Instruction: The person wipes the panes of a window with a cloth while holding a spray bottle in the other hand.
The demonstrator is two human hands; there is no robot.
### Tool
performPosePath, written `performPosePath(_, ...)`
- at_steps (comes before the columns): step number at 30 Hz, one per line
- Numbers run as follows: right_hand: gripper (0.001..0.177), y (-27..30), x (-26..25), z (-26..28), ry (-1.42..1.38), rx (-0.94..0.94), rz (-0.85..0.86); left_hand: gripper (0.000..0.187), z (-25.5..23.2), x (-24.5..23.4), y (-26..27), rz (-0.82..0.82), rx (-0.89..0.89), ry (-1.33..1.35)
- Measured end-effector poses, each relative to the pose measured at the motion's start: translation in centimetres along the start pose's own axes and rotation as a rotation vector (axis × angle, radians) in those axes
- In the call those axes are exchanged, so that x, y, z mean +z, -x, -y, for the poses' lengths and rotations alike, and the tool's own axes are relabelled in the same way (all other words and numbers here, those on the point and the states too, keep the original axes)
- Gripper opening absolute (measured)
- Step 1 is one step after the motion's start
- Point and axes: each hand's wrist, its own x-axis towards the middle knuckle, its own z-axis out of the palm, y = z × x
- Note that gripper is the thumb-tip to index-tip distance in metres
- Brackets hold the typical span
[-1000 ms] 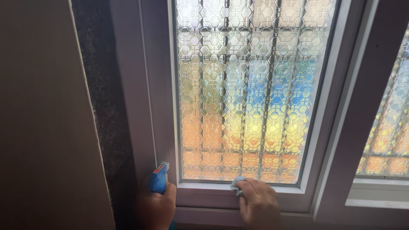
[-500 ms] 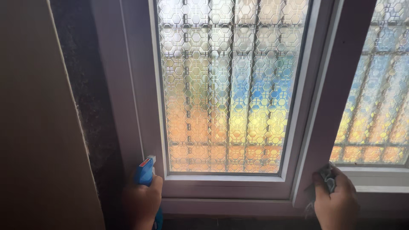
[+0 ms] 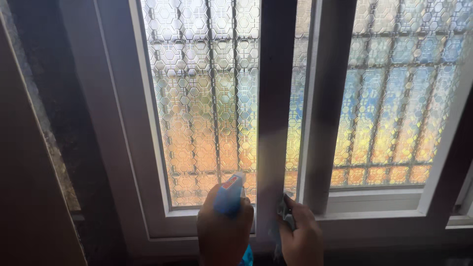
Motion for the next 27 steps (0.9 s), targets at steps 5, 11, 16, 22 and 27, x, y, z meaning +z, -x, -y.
performPosePath(5,0.050,0.9,0.7,1.4,-0.193,-0.162,0.286,0.032,-4.2,2.3,0.0,0.119,0.064,-0.102)
performPosePath(11,0.059,-3.8,-10.7,-3.0,0.262,-0.227,-0.431,0.034,-4.5,4.1,0.4,0.107,0.548,-0.072)
performPosePath(16,0.064,-7.4,-15.9,-8.7,0.047,0.265,-0.182,0.024,-4.3,8.8,2.3,0.298,-0.112,0.081)
performPosePath(22,0.058,-6.8,-15.9,-10.1,0.181,0.108,-0.103,0.022,-5.5,14.0,5.7,0.289,-0.141,0.196)
performPosePath(27,0.056,-6.3,-14.7,-8.2,-0.030,0.018,0.033,0.018,-7.7,16.8,7.7,0.296,-0.180,0.348)
